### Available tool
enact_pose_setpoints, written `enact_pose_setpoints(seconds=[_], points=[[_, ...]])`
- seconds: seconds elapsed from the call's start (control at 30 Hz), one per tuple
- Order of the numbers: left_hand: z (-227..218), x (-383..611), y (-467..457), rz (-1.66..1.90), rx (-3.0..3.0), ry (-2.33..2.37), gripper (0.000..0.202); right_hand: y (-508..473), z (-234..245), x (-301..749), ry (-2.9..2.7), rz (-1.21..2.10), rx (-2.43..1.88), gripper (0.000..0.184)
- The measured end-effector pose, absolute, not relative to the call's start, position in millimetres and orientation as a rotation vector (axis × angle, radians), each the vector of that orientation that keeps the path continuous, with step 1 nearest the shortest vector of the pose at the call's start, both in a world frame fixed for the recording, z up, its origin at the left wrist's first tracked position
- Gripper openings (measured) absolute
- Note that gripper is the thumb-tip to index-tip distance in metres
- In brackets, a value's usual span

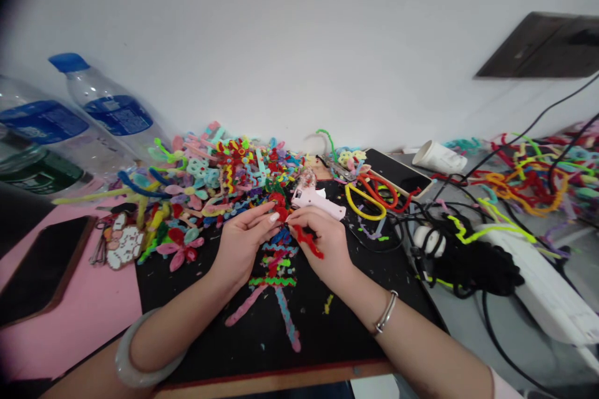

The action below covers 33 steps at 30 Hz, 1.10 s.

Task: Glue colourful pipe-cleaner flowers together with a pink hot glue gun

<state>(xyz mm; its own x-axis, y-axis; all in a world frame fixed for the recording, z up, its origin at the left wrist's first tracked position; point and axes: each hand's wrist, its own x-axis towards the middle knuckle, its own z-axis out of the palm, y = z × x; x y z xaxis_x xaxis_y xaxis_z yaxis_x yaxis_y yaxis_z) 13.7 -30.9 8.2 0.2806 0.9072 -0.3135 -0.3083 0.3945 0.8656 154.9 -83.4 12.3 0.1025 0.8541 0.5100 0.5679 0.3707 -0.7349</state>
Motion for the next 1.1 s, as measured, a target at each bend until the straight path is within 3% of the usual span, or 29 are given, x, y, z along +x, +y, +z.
enact_pose_setpoints(seconds=[1.1], points=[[11.2,12.7,-34.6,0.836,0.931,0.918,0.050,-82.0,11.9,156.9,-1.418,0.333,-1.394,0.006]])
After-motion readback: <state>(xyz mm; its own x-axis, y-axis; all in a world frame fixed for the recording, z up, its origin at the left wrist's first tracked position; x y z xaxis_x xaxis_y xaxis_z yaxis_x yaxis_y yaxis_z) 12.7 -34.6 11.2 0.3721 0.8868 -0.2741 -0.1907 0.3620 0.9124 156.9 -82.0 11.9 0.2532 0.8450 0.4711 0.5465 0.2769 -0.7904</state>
